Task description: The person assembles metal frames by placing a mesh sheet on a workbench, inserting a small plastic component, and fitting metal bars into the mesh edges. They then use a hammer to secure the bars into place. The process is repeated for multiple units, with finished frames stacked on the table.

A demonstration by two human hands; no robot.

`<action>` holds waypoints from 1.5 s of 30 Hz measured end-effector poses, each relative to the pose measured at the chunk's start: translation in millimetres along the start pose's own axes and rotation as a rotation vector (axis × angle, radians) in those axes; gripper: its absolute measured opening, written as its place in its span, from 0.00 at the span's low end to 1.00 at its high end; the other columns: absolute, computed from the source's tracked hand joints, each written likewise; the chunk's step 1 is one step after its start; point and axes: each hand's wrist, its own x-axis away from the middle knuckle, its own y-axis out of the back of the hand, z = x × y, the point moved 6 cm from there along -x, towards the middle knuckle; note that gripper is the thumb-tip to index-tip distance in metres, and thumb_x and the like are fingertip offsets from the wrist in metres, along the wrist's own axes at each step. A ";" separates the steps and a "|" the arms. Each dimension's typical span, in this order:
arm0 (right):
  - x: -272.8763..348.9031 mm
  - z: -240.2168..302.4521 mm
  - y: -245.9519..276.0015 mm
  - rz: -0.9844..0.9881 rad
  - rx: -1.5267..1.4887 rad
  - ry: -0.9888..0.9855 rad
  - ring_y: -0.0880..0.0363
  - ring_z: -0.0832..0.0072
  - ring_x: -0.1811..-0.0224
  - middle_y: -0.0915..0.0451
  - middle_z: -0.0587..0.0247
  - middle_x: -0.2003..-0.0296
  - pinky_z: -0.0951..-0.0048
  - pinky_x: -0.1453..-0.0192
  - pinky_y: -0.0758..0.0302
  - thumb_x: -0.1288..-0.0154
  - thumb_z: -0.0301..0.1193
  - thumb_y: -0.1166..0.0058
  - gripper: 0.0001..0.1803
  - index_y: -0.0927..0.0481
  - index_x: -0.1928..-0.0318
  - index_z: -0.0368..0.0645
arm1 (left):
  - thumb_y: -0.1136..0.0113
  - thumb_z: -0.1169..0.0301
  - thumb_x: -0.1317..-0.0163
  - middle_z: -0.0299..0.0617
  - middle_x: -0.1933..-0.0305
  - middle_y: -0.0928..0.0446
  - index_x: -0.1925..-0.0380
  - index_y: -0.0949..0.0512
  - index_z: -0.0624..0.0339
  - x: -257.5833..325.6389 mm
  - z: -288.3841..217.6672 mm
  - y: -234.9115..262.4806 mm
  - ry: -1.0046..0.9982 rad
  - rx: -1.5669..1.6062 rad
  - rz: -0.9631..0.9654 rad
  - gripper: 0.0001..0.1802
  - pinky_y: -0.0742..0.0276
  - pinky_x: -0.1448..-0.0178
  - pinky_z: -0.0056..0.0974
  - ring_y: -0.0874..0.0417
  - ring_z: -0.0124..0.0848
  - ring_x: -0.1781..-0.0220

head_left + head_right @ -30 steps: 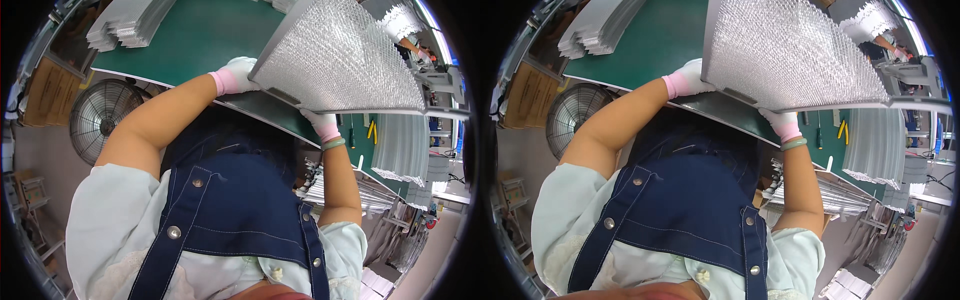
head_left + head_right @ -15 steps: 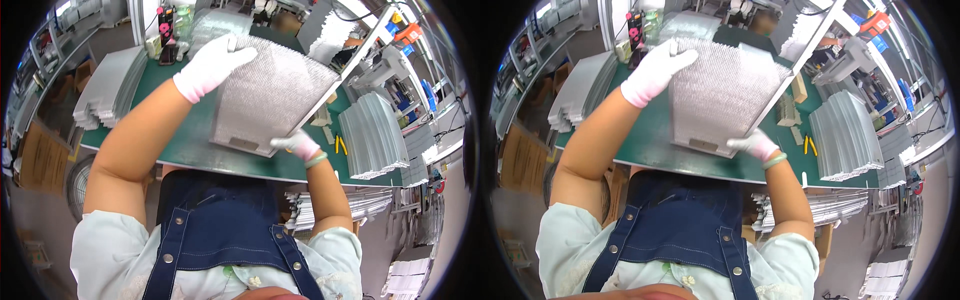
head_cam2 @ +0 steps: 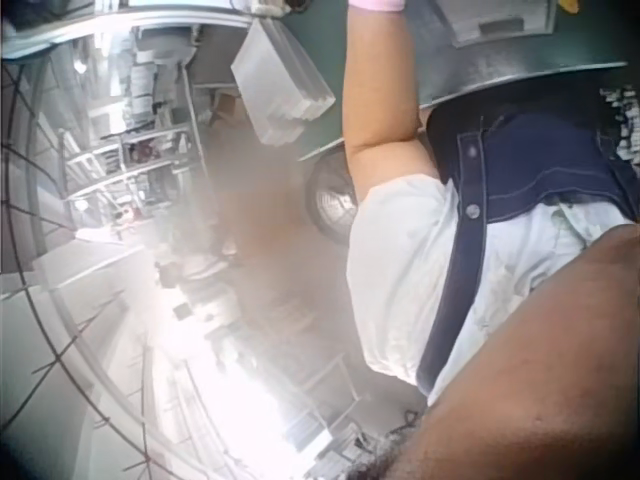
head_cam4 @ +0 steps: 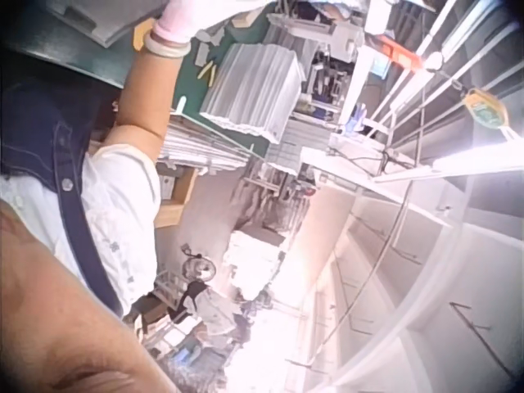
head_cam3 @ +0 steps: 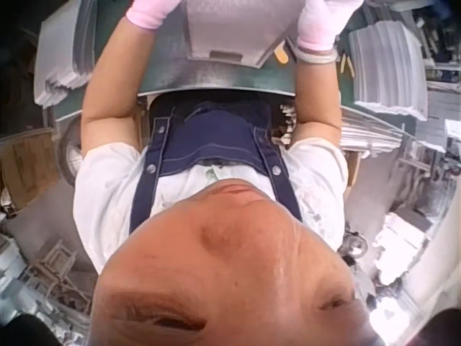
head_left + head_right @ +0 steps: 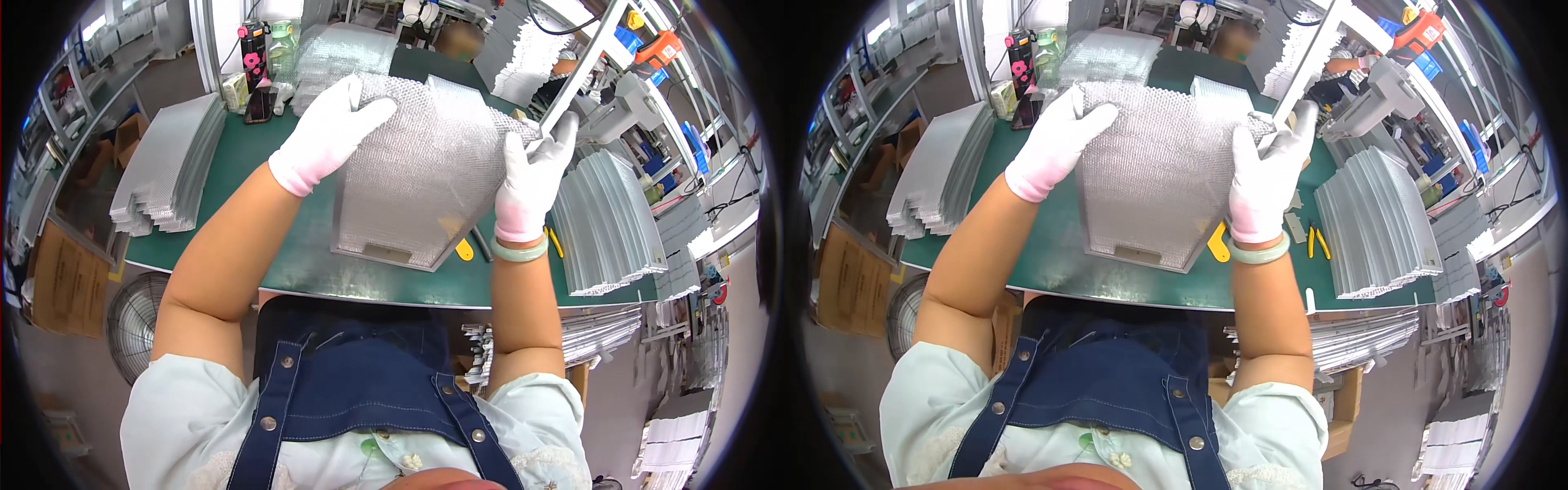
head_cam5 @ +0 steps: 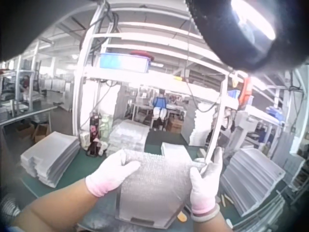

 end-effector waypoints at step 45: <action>60.7 -16.8 0.7 0.873 0.087 -0.521 0.18 0.84 0.58 0.14 0.65 0.59 0.80 0.52 0.21 0.38 0.20 0.35 0.17 0.18 0.48 0.33 | 0.43 0.74 0.29 0.43 0.50 0.21 0.46 0.28 0.71 100.3 57.3 -30.7 0.387 0.241 0.115 0.15 0.26 0.40 0.32 0.22 0.26 0.48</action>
